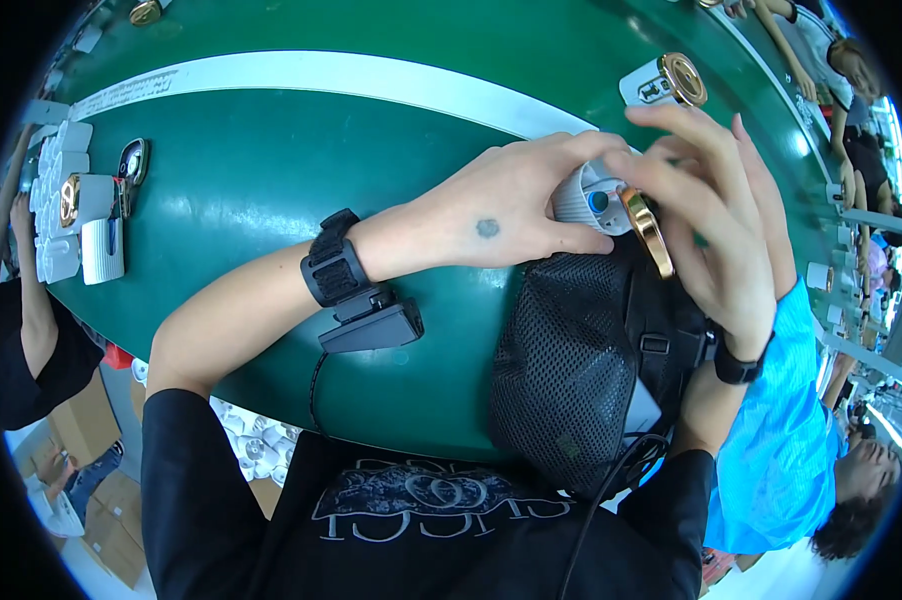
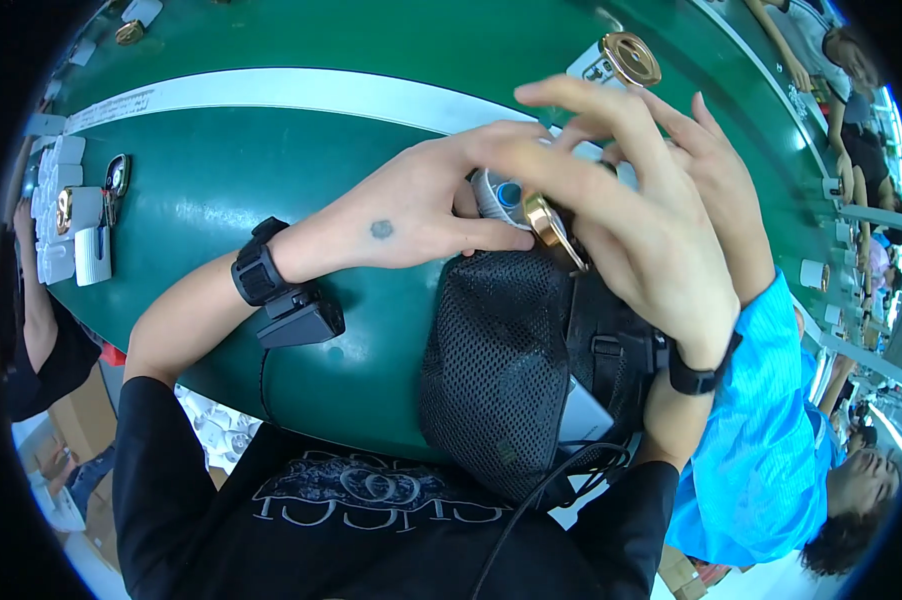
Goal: The person assembles humidifiers by hand, picking up a white base and a gold-colored cap, fitting the internal wires together, and pressing the cap onto the base. They then place the assembled unit back onto the assembly line and pick up a small electronic component.
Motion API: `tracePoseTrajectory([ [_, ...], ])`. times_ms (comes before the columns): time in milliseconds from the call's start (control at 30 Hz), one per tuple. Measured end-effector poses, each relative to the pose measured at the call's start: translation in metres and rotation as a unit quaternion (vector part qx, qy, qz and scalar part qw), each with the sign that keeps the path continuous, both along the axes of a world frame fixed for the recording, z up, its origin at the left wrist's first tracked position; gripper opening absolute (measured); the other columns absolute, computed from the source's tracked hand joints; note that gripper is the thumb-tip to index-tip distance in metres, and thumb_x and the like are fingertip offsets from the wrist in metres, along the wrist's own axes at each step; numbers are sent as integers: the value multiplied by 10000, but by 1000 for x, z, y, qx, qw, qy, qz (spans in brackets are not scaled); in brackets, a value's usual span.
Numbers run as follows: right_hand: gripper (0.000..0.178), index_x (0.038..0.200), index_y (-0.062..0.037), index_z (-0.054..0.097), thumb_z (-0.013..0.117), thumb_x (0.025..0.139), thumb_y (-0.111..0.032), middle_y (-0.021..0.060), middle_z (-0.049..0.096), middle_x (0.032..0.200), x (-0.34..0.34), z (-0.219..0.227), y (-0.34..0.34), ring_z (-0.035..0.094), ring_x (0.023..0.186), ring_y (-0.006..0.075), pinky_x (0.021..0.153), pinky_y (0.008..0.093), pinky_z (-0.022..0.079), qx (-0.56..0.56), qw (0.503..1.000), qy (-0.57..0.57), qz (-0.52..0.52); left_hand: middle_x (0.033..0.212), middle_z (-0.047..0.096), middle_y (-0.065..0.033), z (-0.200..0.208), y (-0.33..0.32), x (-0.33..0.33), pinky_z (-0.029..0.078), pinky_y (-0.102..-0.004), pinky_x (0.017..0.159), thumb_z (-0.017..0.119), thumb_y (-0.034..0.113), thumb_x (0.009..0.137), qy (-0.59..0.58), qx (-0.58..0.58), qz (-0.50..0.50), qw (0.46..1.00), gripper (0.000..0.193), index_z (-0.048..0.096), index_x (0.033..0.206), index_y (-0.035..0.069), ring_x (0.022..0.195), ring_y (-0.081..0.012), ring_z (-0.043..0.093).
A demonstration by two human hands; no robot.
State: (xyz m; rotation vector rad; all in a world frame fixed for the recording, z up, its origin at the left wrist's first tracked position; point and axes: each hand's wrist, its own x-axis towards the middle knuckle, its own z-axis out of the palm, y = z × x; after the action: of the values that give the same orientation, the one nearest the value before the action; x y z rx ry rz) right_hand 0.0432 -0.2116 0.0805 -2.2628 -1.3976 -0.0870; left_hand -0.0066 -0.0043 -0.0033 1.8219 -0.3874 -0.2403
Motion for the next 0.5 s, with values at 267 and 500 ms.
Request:
tracePoseTrajectory([
  [267, 398, 1002, -102, 751, 774, 605, -100, 117, 675, 1199, -23, 15, 3, 641, 1176, 330, 1127, 498, 440, -130, 985, -91, 73, 961, 673, -77, -17, -1, 3, 497, -269, 597, 781, 116, 857, -100, 3, 5, 995, 742, 433, 1512, 91, 656, -95, 595],
  [500, 154, 851, -15, 567, 698, 784, 27, 122, 674, 1084, -2, 26, -4, 660, 1037, 341, 1047, 453, 496, -107, 990, -86, -36, 1020, 666, -100, -10, 1, 0, 513, -288, 624, 803, 208, 856, -82, 30, 16, 996, 759, 437, 1510, 91, 661, -120, 614],
])
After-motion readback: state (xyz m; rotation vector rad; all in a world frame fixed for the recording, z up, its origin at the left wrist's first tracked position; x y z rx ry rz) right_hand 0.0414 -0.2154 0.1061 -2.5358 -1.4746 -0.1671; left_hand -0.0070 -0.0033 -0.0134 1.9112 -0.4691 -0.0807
